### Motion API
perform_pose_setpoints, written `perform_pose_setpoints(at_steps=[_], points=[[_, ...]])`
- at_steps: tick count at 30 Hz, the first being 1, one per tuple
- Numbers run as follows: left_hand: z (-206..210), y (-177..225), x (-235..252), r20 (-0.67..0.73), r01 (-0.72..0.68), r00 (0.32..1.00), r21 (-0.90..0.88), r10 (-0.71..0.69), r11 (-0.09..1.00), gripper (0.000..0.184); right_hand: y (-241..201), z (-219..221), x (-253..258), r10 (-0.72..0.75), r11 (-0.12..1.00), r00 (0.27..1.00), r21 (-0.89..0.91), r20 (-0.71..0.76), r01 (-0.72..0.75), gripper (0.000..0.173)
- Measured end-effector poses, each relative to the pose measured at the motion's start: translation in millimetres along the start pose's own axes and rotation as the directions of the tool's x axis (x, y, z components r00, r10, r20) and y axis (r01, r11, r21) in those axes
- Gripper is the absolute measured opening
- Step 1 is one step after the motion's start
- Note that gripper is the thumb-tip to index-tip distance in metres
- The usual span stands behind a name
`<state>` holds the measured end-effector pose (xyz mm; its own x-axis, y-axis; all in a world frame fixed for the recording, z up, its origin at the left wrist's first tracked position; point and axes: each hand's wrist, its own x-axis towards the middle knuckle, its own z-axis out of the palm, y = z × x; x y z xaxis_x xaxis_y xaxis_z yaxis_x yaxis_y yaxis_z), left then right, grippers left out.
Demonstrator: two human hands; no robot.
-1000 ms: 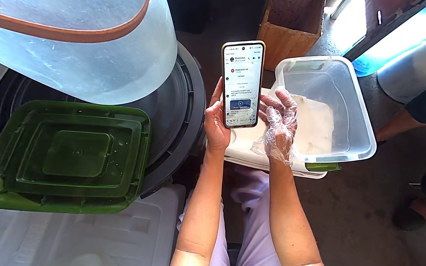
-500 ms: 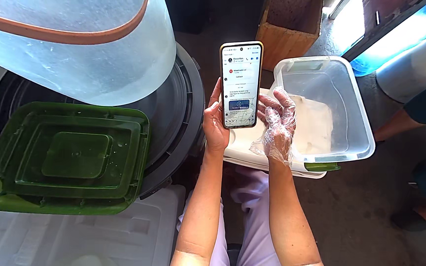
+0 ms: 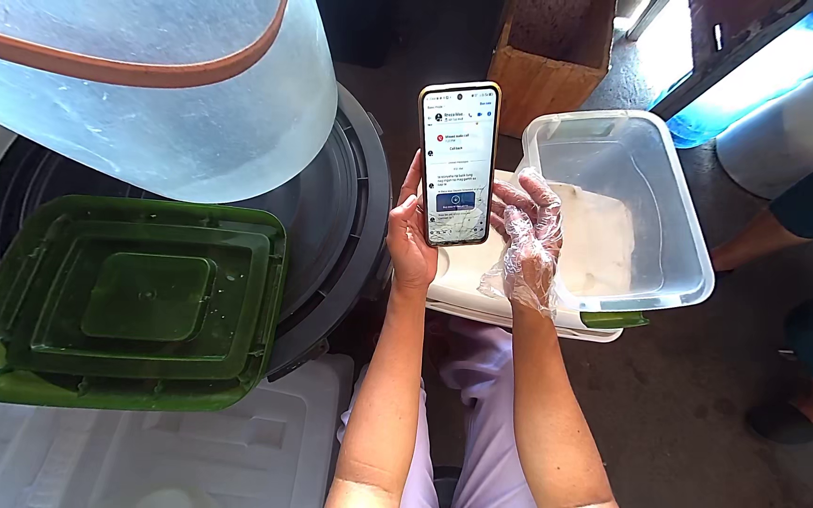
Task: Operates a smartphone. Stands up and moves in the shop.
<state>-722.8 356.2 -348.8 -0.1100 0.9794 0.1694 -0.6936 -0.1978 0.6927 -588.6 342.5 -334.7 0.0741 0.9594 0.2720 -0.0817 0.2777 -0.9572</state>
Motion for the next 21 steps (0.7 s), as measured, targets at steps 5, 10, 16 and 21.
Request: perform_pose_setpoints(at_steps=[5,10,16,21], points=[[-0.1,0.3,0.3,0.002,-0.001,1.000,0.004,0.001,1.000,0.061,-0.9,0.1,0.2,0.013,1.000,1.000,-0.027,-0.006,-0.013,0.042],[0.0,0.3,0.5,-0.006,-0.001,1.000,0.011,0.001,1.000,0.061,1.4,0.0,0.2,-0.003,1.000,1.000,-0.006,0.000,0.003,0.043],[0.7,0.5,0.1,-0.020,0.004,1.000,0.031,-0.003,0.999,0.061,1.7,-0.1,0.8,-0.004,1.000,1.000,0.002,0.000,0.004,0.043],[0.0,-0.2,0.3,-0.010,-0.002,1.000,0.009,0.002,1.000,0.061,1.6,-2.7,-3.4,-0.015,1.000,0.999,0.009,0.029,0.015,0.045]])
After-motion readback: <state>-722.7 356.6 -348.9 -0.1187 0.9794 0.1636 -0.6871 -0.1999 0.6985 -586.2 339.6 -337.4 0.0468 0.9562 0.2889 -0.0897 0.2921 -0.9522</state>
